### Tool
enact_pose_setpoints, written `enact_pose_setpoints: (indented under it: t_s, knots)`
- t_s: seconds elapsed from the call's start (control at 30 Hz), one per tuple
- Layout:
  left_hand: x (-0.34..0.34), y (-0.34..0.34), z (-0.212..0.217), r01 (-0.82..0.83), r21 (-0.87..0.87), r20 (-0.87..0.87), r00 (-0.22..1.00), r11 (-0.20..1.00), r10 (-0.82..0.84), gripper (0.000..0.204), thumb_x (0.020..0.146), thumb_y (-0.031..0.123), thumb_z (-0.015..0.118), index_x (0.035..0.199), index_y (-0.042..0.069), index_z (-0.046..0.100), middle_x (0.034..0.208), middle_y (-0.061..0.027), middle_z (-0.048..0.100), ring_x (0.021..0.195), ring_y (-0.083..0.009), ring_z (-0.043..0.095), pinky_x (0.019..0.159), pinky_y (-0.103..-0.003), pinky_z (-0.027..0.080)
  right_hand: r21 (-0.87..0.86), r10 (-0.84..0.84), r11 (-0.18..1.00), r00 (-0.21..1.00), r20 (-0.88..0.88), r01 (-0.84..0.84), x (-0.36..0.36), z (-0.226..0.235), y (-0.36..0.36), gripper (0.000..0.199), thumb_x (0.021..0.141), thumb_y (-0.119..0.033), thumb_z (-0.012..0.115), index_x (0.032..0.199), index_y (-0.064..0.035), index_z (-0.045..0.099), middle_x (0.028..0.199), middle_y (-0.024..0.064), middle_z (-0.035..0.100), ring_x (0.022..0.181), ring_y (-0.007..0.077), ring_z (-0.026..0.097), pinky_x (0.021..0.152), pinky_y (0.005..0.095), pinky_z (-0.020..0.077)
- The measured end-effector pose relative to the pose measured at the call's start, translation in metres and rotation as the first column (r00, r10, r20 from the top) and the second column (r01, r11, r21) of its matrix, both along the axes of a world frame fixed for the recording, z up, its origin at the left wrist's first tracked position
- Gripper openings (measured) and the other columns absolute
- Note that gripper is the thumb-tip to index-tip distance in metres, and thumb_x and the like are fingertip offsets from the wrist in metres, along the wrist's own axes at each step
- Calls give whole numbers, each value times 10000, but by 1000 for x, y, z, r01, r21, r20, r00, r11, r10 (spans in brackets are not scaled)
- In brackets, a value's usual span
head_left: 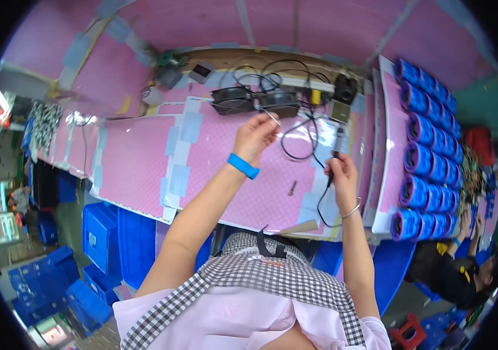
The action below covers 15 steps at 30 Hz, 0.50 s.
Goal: Soldering wires onto cooling fan components at a factory workstation.
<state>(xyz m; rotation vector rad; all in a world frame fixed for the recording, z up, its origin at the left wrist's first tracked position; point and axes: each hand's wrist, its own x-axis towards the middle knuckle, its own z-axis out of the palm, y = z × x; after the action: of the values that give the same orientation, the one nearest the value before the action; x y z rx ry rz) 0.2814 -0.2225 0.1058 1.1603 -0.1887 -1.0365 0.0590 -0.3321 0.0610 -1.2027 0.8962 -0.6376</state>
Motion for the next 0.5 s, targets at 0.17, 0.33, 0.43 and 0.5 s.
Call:
enact_pose_setpoints:
  t_s: [0.17, 0.33, 0.43, 0.5]
  knots:
    - [-15, -4, 31, 40, -51, -168, 985, 998, -48, 164, 870, 207, 628, 1016, 130, 619, 950, 0, 622, 893, -112, 574, 788, -306, 450, -72, 122, 988, 983, -138, -133, -19, 72, 49, 240, 913, -161, 565, 1069, 21, 578, 752, 8, 593, 620, 53, 475, 564, 213, 399]
    - [-39, -3, 41, 133, -37, -181, 974, 990, -138, 163, 874, 248, 632, 1007, 156, 621, 948, 20, 602, 939, -119, 550, 838, -334, 426, -433, 3, 891, 954, -299, -138, -37, 88, 56, 266, 883, -176, 622, 1043, 37, 623, 664, 6, 560, 582, 48, 449, 511, 224, 363]
    - [-45, 0, 41, 122, -30, -173, 977, 992, -125, 161, 872, 258, 636, 1001, 162, 624, 948, 23, 599, 941, -121, 545, 840, -340, 425, -492, -42, 862, 949, -314, -124, -41, 100, 58, 271, 864, -169, 644, 1025, 49, 628, 649, 28, 543, 577, 60, 443, 501, 236, 349]
    - [-46, 1, 40, 110, -30, -192, 975, 993, -114, 164, 871, 261, 639, 1001, 162, 625, 948, 23, 598, 939, -121, 544, 843, -345, 423, -497, -40, 858, 946, -320, -132, -43, 104, 60, 270, 858, -165, 649, 1022, 48, 628, 651, 37, 542, 575, 67, 447, 502, 241, 351]
